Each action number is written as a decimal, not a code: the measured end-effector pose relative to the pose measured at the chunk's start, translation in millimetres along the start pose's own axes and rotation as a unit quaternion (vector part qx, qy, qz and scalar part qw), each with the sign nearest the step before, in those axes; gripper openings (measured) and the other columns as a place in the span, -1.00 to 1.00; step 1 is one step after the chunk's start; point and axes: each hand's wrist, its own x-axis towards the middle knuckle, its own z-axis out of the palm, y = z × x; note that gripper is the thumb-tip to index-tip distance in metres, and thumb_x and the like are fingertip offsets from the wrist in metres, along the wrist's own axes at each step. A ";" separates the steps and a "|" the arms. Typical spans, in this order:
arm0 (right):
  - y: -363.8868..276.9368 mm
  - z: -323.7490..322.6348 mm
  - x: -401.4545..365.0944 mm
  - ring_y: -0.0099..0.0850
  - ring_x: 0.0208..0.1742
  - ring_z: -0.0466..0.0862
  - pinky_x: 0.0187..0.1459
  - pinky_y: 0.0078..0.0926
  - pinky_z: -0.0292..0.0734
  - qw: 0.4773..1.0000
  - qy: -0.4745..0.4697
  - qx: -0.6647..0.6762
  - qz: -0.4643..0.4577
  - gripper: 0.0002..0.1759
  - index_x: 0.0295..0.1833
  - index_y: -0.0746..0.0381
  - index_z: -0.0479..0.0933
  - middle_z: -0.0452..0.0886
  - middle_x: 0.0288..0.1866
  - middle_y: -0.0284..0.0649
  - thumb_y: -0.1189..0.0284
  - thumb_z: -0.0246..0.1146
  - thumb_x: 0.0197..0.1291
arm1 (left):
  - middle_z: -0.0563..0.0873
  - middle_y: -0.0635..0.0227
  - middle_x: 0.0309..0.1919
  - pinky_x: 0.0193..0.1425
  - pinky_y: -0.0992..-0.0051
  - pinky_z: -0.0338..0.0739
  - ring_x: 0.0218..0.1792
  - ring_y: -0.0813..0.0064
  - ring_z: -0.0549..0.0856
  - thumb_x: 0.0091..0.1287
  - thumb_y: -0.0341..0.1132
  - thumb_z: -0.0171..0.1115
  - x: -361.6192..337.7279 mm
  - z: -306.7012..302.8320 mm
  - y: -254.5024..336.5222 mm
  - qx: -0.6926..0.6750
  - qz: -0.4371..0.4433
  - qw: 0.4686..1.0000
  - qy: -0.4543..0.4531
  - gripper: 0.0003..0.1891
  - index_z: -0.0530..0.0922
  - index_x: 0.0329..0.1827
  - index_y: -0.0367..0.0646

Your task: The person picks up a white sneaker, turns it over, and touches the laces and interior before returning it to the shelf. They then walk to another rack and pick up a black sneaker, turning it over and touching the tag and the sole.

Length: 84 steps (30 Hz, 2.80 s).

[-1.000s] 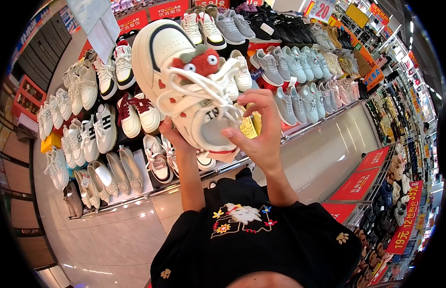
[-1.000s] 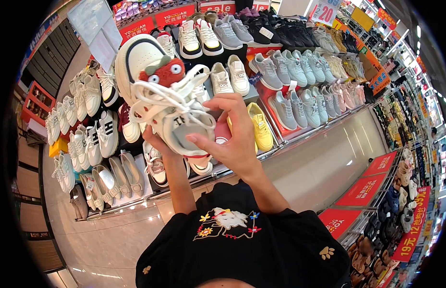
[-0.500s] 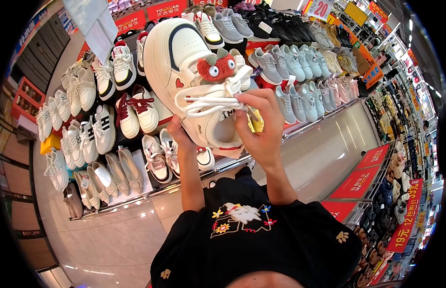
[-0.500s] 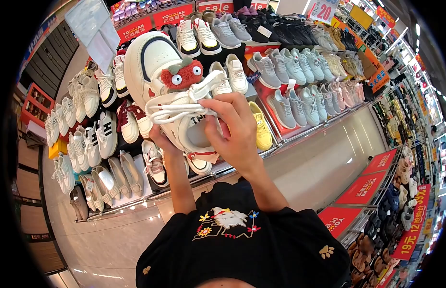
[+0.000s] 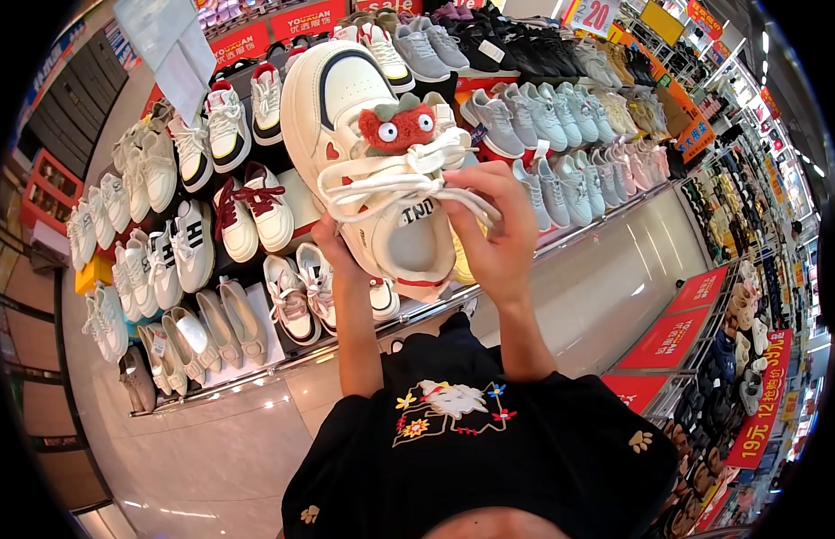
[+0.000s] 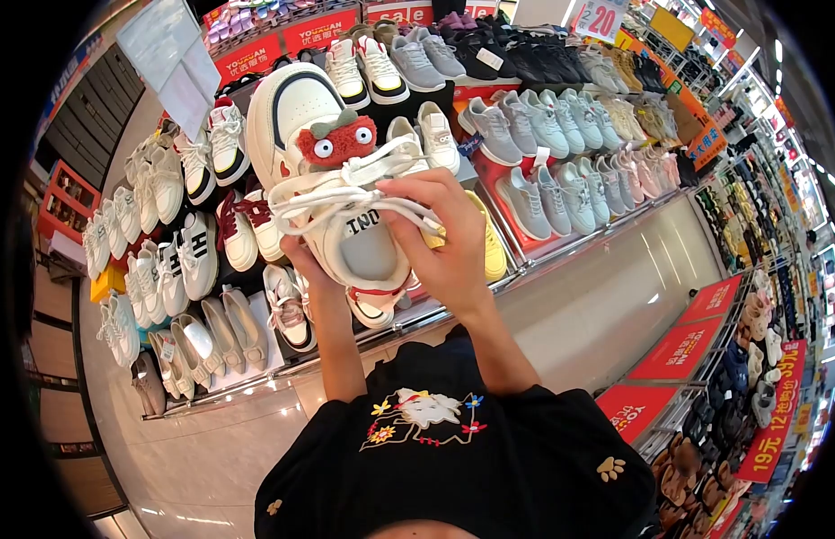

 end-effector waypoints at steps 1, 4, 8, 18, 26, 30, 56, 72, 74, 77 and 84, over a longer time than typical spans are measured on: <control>0.6 -1.0 0.0 -0.46 -0.29 0.61 -0.31 -0.61 0.47 0.999 -0.007 0.034 0.014 -0.73 -0.08 0.29 0.56 0.58 -0.24 -0.23 0.66 0.27 0.05 | 0.58 0.13 0.06 0.12 0.29 0.52 0.04 0.28 0.60 0.18 0.19 -0.11 0.9 -2.6 -0.6 0.004 0.002 1.000 0.003 -0.27 0.38 0.23 -0.24; -0.3 -11.8 -5.6 -0.57 -0.39 0.51 -0.37 -0.71 0.39 0.947 -0.042 0.231 0.218 -0.82 -0.08 0.34 0.51 0.54 -0.30 -0.23 0.55 0.21 0.20 | 0.62 0.19 -0.01 0.05 0.32 0.55 -0.03 0.32 0.63 0.21 0.17 -0.11 1.2 -2.8 -0.3 -0.001 0.003 1.000 0.008 -0.34 0.45 0.16 -0.21; 4.5 -14.1 -5.8 -0.63 -0.41 0.56 -0.39 -0.74 0.46 0.874 -0.014 0.389 0.293 -0.84 -0.09 0.37 0.55 0.59 -0.35 -0.28 0.54 0.18 0.25 | 0.64 0.23 -0.08 -0.02 0.34 0.59 -0.10 0.36 0.66 0.23 0.12 -0.11 5.5 -1.3 -2.1 -0.031 -0.002 0.999 0.034 -0.41 0.47 0.10 -0.19; 17.8 -21.3 -7.5 -0.56 -0.40 0.52 -0.36 -0.63 0.42 0.820 0.017 0.502 0.273 -0.84 -0.06 0.32 0.50 0.57 -0.35 -0.26 0.51 0.18 0.27 | 0.62 0.25 -0.03 0.00 0.32 0.60 -0.08 0.35 0.65 0.24 0.10 -0.08 10.4 -5.5 -8.4 -0.090 -0.037 0.994 0.044 -0.42 0.41 0.20 -0.10; 10.3 -19.6 -7.7 -0.59 -0.30 0.54 -0.25 -0.65 0.44 0.931 0.010 0.290 0.220 -0.77 0.01 0.35 0.50 0.59 -0.27 -0.28 0.57 0.20 0.22 | 0.56 0.19 0.12 0.13 0.32 0.53 0.07 0.35 0.60 0.25 0.08 -0.15 10.8 -11.7 -10.8 -0.103 -0.044 0.994 -0.010 -0.35 0.35 0.27 -0.21; 9.2 -19.9 -10.4 -0.59 -0.26 0.55 -0.17 -0.65 0.45 0.926 -0.035 0.303 0.220 -0.75 0.01 0.36 0.51 0.59 -0.25 -0.30 0.60 0.22 0.20 | 0.57 0.22 0.09 0.01 0.35 0.62 0.00 0.39 0.64 0.26 0.07 -0.20 16.8 -22.5 -16.6 -0.116 -0.048 0.992 -0.020 -0.40 0.40 0.21 -0.15; 11.3 -6.9 -4.0 -0.47 -0.01 0.54 0.03 -0.57 0.45 0.988 -0.035 0.081 0.130 -0.71 -0.04 0.38 0.51 0.51 -0.08 -0.19 0.78 0.15 0.10 | 0.63 0.27 -0.02 0.03 0.35 0.60 -0.08 0.37 0.66 0.26 0.06 -0.09 6.5 -5.3 -5.3 -0.083 -0.012 0.996 0.003 -0.44 0.39 0.22 -0.09; 10.8 -7.3 -8.5 -0.63 -0.29 0.47 -0.19 -0.69 0.40 0.983 0.061 0.114 0.133 -0.69 -0.08 0.32 0.48 0.46 -0.28 -0.34 0.74 0.23 0.01 | 0.55 0.09 0.11 0.17 0.29 0.51 0.09 0.25 0.59 0.15 0.11 0.02 0.6 -11.2 -6.9 -0.010 -0.045 0.999 -0.007 -0.27 0.31 0.29 -0.25; 12.8 -9.6 -9.9 -0.65 -0.31 0.45 -0.20 -0.71 0.39 0.984 0.039 0.101 0.139 -0.67 -0.05 0.33 0.47 0.44 -0.29 -0.37 0.73 0.24 0.02 | 0.55 0.10 0.11 0.16 0.30 0.52 0.08 0.25 0.59 0.15 0.11 0.02 1.0 -9.5 -7.8 -0.002 -0.043 0.999 -0.006 -0.27 0.31 0.28 -0.25; 9.0 -12.2 -10.2 -0.63 -0.21 0.48 -0.11 -0.66 0.40 0.985 0.024 0.092 0.146 -0.69 -0.01 0.35 0.44 0.45 -0.23 -0.35 0.71 0.19 0.10 | 0.69 0.19 -0.22 -0.16 0.31 0.67 -0.27 0.32 0.71 0.24 0.13 -0.06 5.2 -16.5 -16.0 -0.153 -0.043 0.987 0.017 -0.41 0.45 0.09 -0.21; 10.4 -8.4 -9.2 -0.64 -0.28 0.49 -0.22 -0.70 0.42 0.985 0.043 0.075 0.150 -0.69 -0.03 0.30 0.52 0.55 -0.22 -0.34 0.67 0.25 0.06 | 0.60 0.11 0.03 0.11 0.29 0.56 -0.01 0.25 0.64 0.17 0.09 0.00 12.7 -39.1 -25.6 -0.208 -0.016 0.970 -0.124 -0.32 0.34 0.23 -0.26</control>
